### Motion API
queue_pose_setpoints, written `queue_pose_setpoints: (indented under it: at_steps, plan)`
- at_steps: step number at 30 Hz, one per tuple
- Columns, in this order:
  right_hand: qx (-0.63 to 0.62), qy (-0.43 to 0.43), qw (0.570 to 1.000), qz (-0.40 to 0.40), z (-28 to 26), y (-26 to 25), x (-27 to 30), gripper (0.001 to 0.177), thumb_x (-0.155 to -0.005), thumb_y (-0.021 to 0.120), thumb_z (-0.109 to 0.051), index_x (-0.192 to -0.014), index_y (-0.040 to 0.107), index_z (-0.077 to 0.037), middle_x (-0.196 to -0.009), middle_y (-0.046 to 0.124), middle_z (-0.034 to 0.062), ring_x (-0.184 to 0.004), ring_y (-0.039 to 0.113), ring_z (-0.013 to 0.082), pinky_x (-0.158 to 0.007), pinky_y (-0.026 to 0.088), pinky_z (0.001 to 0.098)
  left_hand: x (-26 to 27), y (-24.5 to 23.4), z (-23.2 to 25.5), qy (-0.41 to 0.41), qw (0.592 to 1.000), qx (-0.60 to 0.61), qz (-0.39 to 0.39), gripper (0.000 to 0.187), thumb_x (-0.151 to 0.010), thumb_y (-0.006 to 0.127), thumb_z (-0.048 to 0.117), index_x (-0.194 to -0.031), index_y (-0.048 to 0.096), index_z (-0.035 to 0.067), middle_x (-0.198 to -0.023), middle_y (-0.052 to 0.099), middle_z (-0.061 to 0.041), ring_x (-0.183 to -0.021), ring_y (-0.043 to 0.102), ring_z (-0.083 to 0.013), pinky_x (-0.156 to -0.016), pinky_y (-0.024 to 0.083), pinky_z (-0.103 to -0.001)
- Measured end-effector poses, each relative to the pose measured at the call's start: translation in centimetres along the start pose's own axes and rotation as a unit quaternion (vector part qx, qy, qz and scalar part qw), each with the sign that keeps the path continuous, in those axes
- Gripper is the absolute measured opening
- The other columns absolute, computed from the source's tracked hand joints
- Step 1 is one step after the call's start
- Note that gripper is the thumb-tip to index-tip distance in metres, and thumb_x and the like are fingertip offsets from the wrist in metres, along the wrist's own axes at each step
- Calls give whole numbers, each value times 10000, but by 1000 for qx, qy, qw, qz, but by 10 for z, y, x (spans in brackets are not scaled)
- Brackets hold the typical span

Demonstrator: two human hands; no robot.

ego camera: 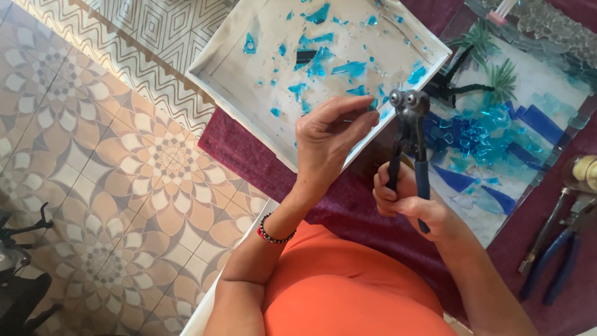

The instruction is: Cutting blue glass pieces into smaller fragments using tile nippers for a mosaic

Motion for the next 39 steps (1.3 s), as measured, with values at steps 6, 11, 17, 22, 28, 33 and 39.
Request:
queue_pose_setpoints:
  at_steps: [6,11,17,22,28,33,39]
  plan:
    - [27,11,1000,6,0,6,-2,449,-870,772,-186,-1168,503,16,-787,400,0,-598,462,117,-559,378,321,5,-2,11,60,995,-74,3,189,-877,846,39,-1058,792,60,-954,766,-86,-821,794,-193,-672,671,-286]
    - [4,37,999,10,5,0,-1,437,-832,753,-137,-1152,497,15,-761,402,16,-576,442,128,-529,381,346,7,3,6,21,999,-33,-4,123,-944,784,90,-1049,785,26,-942,775,-121,-799,789,-206,-678,676,-301]
    - [51,11,999,-7,-3,6,0,495,-875,750,-224,-1204,462,7,-830,383,0,-676,409,100,-613,393,348,9,4,-14,-165,982,89,28,236,-964,754,156,-985,754,-79,-861,767,-206,-723,769,-226,-671,676,-317]
    - [40,11,999,-7,-9,10,2,529,-841,759,-209,-1203,447,16,-833,388,17,-670,395,99,-604,370,342,10,6,-20,-199,975,92,44,236,-931,778,142,-974,750,-88,-826,760,-209,-697,760,-214,-645,663,-299]
    - [53,43,992,106,-53,25,26,546,-767,639,-228,-1244,420,-79,-974,362,19,-819,358,101,-623,297,267,13,39,-27,-112,989,-88,-36,179,-973,669,231,-1002,752,76,-790,767,-47,-715,761,-113,-670,588,-227]
    - [116,-2,979,169,-93,34,36,393,-756,611,-250,-1072,466,-68,-838,361,30,-630,346,135,-604,299,283,10,72,-14,-75,992,29,-102,246,-981,653,285,-1034,718,53,-777,741,-76,-677,721,-112,-655,629,-224]
    - [87,10,980,181,-78,31,23,404,-716,582,-207,-1059,418,-71,-825,364,12,-596,330,97,-563,252,289,13,53,-29,-95,982,132,-95,152,-1039,647,178,-1158,587,104,-919,727,-66,-717,713,-133,-604,625,-223]
Point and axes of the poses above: each hand's wrist, its own x-axis away from the middle knuckle, its own y-axis out of the palm, z = x × y, the point moved 7 cm from there along -x, towards the middle knuckle
